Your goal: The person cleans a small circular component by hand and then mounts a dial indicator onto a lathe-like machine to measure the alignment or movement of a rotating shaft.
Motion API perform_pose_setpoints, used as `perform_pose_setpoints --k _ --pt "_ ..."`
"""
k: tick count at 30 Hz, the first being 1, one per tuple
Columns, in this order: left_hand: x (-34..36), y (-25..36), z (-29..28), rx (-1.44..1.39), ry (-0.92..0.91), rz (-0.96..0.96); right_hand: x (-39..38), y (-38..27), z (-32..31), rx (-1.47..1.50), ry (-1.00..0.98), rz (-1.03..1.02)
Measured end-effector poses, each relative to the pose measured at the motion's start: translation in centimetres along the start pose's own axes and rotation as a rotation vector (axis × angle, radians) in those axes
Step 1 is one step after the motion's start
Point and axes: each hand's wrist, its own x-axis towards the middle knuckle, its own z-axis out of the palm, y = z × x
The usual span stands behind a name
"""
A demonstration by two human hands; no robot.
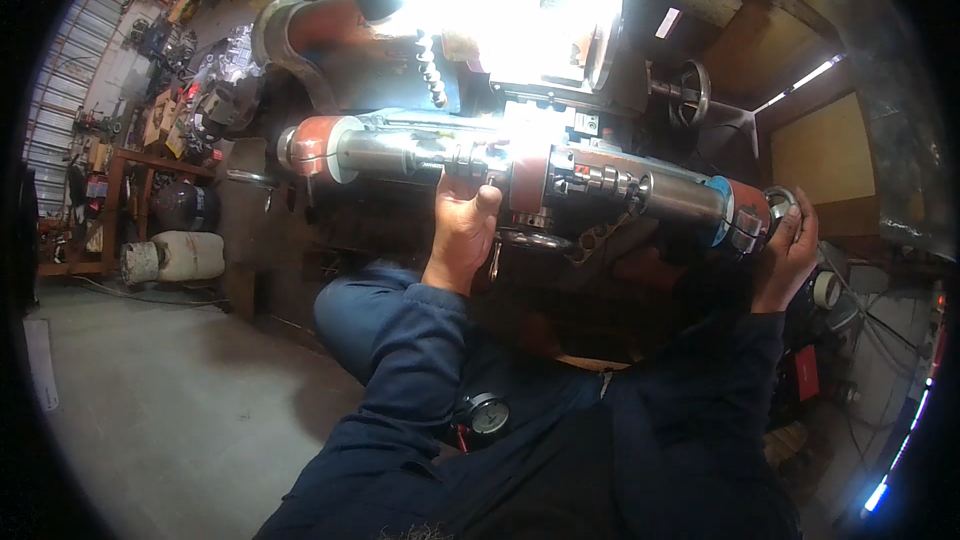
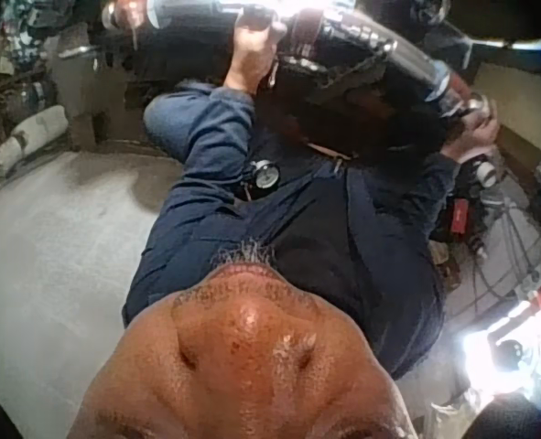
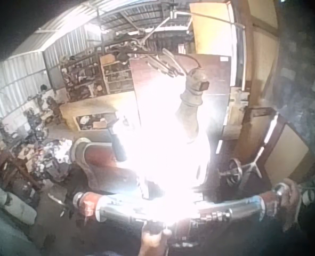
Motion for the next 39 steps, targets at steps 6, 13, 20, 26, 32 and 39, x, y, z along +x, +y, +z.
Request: perform_pose_setpoints --k 6,13,20,26,32,39 --pt "-0.06 0.14 0.00 -0.011 -0.001 -0.015 0.00 0.13 -0.01 0.008 -0.018 0.000" --pt "0.00 -0.08 0.10 -0.037 0.009 -0.008 -0.11 0.21 0.04 0.045 0.001 0.019" --pt "0.03 -0.15 -0.31 -0.036 -0.033 0.004 -0.27 0.07 0.19 0.056 0.010 0.033" --pt "0.11 -0.12 -0.24 -0.025 -0.015 -0.015 -0.12 0.37 0.10 0.016 0.009 0.011" --pt "0.02 0.00 -0.01 -0.030 0.005 -0.014 -0.20 0.07 0.14 0.049 0.003 0.032" --pt "-0.01 0.02 -0.04 -0.002 0.009 -0.025 -0.29 -0.02 0.13 0.083 -0.010 0.039"
